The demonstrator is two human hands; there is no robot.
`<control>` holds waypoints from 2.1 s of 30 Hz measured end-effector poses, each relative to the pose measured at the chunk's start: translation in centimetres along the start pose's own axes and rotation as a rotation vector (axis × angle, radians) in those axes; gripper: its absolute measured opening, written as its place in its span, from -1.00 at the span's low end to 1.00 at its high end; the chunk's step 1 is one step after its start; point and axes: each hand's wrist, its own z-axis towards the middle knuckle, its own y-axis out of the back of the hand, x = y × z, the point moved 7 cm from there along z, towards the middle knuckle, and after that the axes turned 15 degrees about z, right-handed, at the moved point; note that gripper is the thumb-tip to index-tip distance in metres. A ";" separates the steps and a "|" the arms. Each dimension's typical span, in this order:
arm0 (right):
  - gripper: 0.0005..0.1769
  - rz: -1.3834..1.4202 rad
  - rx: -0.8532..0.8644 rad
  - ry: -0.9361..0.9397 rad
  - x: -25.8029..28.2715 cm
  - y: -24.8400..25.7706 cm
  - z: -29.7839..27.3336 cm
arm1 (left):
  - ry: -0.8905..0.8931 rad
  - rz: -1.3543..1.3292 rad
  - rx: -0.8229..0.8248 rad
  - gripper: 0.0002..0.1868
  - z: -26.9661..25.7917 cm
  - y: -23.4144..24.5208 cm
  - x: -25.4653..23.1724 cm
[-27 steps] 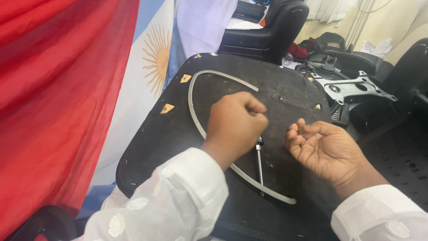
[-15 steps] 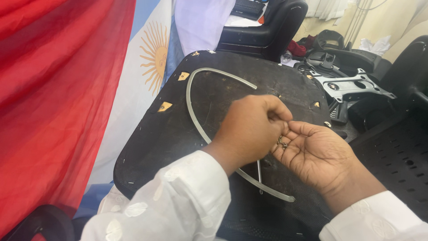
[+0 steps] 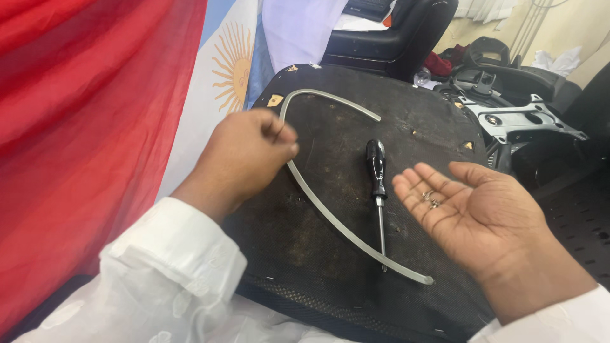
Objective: The person uses a screwdriver to fasten screws into a black plastic frame attached to a chair seat. They align the frame, insert screws, and tighten them one by one while holding the seat steady.
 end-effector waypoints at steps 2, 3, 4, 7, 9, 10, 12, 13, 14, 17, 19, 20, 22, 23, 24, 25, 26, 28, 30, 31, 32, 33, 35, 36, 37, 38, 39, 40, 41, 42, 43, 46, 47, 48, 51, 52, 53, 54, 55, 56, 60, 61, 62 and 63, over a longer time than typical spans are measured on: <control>-0.31 0.108 0.061 -0.081 -0.6 -0.1 -0.4 | 0.071 0.233 0.088 -0.77 -0.9 -0.4 1.7; -0.27 0.163 0.091 -0.123 -0.8 -0.1 -0.6 | 0.077 0.303 0.118 -0.74 -1.3 -0.9 2.0; -0.28 0.181 0.123 -0.120 -0.6 -0.2 -0.7 | 0.082 0.374 0.149 -0.70 -1.8 -1.6 2.2; -0.31 0.276 0.143 -0.046 0.8 0.3 -0.5 | 0.113 0.430 0.184 -0.62 -3.0 -3.0 2.6; -0.36 0.391 0.057 0.089 2.9 1.6 -0.1 | 0.129 0.407 0.181 -0.61 -3.5 -3.4 2.7; -0.36 0.344 0.053 0.132 3.4 2.0 0.1 | 0.132 0.393 0.173 -0.61 -3.7 -3.5 2.7; -0.35 0.248 0.050 0.218 4.3 2.9 0.3 | 0.094 0.397 0.134 -0.58 -4.0 -3.6 2.2; -0.32 0.262 0.022 0.172 4.1 3.3 0.5 | 0.052 0.415 0.103 -0.54 -4.2 -3.8 1.7; -0.29 0.279 -0.004 0.128 3.9 3.8 0.6 | 0.006 0.435 0.071 -0.50 -4.4 -4.0 1.1; -0.28 0.286 -0.029 0.125 4.0 4.5 0.6 | -0.234 0.374 0.182 -0.48 -5.1 -6.5 -1.1; -0.30 0.273 -0.013 0.137 4.2 4.6 0.5 | -0.376 0.396 0.176 -0.60 -5.5 -7.8 -2.4; -0.31 0.264 0.001 0.127 4.2 4.5 0.5 | -0.448 0.406 0.174 -0.65 -5.6 -8.3 -2.9; -0.33 0.258 0.027 0.114 4.3 4.5 0.4 | -0.425 0.427 0.156 -0.71 -5.4 -8.3 -2.4; -0.34 0.261 0.039 0.112 4.2 4.7 0.3 | -0.412 0.438 0.147 -0.74 -5.2 -8.3 -2.2; -0.34 0.263 0.053 0.109 4.2 4.7 0.2 | -0.397 0.395 0.110 -0.76 -4.8 -7.9 -2.0; -0.34 0.253 0.041 0.109 4.2 4.8 0.2 | -0.382 0.352 0.074 -0.78 -4.3 -7.3 -1.9; -0.34 0.245 0.028 0.111 4.3 5.1 0.2 | -0.369 0.310 0.039 -0.80 -3.9 -6.7 -1.8; -0.34 0.244 0.013 0.113 4.3 5.4 0.2 | -0.309 0.239 -0.005 -0.80 -2.9 -5.6 -1.3; -0.36 0.253 0.011 0.112 4.2 5.8 0.2 | -0.298 0.177 -0.051 -0.81 -2.2 -4.5 -1.2; -0.34 0.258 0.008 0.118 4.1 5.9 0.2 | -0.318 0.150 -0.075 -0.81 -2.0 -3.9 -1.2; -0.33 0.264 0.004 0.125 4.0 6.2 0.2 | -0.341 0.124 -0.097 -0.81 -1.8 -3.5 -1.3; -0.32 0.271 0.000 0.132 4.0 6.4 0.3 | -0.317 0.117 -0.082 -0.80 -1.6 -3.4 -1.2; -0.25 0.294 0.029 0.116 3.8 6.7 0.4 | -0.274 0.105 -0.051 -0.79 -1.5 -3.3 -0.8; -0.22 0.304 0.044 0.109 3.8 6.8 0.4 | -0.326 0.110 -0.074 -0.79 -1.7 -3.2 -1.1; -0.20 0.311 0.041 0.117 3.9 6.9 0.5 | -0.377 0.115 -0.096 -0.78 -1.9 -3.0 -1.2; -0.19 0.319 0.037 0.126 4.1 7.1 0.6 | -0.429 0.120 -0.118 -0.78 -2.3 -2.9 -1.4; -0.17 0.326 0.033 0.135 4.3 7.2 0.7 | -0.445 0.115 -0.105 -0.77 -2.6 -3.0 -1.2; -0.15 0.319 0.033 0.142 4.5 7.4 0.8 | -0.461 0.110 -0.093 -0.77 -3.0 -3.1 -1.0; -0.14 0.312 0.033 0.148 4.7 7.5 0.9 | -0.477 0.105 -0.080 -0.76 -3.4 -3.3 -0.9; -0.13 0.302 0.034 0.153 4.8 7.5 1.0 | -0.489 0.113 -0.059 -0.76 -3.9 -3.6 -0.7; -0.12 0.301 0.055 0.129 4.7 7.5 1.1 | -0.501 0.121 -0.038 -0.75 -4.4 -3.9 -0.6; -0.11 0.298 0.098 0.065 4.2 7.2 1.2 | -0.498 0.175 -0.099 -0.64 -5.7 -4.0 -1.0; -0.10 0.299 0.096 0.048 4.0 7.1 1.2 | -0.491 0.198 -0.139 -0.59 -6.0 -3.8 -1.3; -0.09 0.298 0.094 0.031 3.8 6.9 1.2 | -0.286 0.082 -0.077 -0.63 -5.6 -4.1 -0.5; -0.09 0.287 0.383 -0.116 2.3 3.6 0.4 | 0.187 -0.622 0.117 -0.68 -6.1 -7.9 -0.6; -0.09 0.271 0.485 -0.161 1.7 2.3 -0.2 | 0.252 -1.100 0.178 -0.65 -6.2 -9.3 -1.9; -0.08 0.246 0.594 -0.198 0.9 0.9 -0.9 | 0.347 -1.327 0.252 -0.57 -6.4 -10.7 -2.8; -0.08 0.220 0.703 -0.232 -0.1 -0.3 -1.8 | 0.438 -1.554 0.332 -0.47 -6.5 -11.9 -3.9; -0.04 0.183 0.696 -0.168 -0.9 -0.8 -2.0 | 0.529 -1.780 0.414 -0.36 -6.7 -12.9 -5.0; -0.01 0.150 0.683 -0.099 -1.8 -1.1 -2.2 | 0.532 -1.846 0.370 -0.34 -6.5 -13.2 -5.5; 0.14 0.248 0.707 -0.009 -3.7 -1.9 -3.8 | 0.475 -2.052 0.286 -0.33 -6.1 -13.3 -6.9; 0.18 0.307 0.771 -0.059 -3.9 -2.4 -4.4 | 0.441 -2.091 0.286 -0.34 -6.1 -13.1 -7.1; 0.22 0.366 0.834 -0.109 -4.1 -2.8 -5.0 | 0.437 -2.112 0.293 -0.36 -6.2 -13.0 -7.2; 0.26 0.426 0.895 -0.160 -4.2 -3.2 -5.5 | 0.433 -2.133 0.299 -0.38 -6.3 -13.0 -7.2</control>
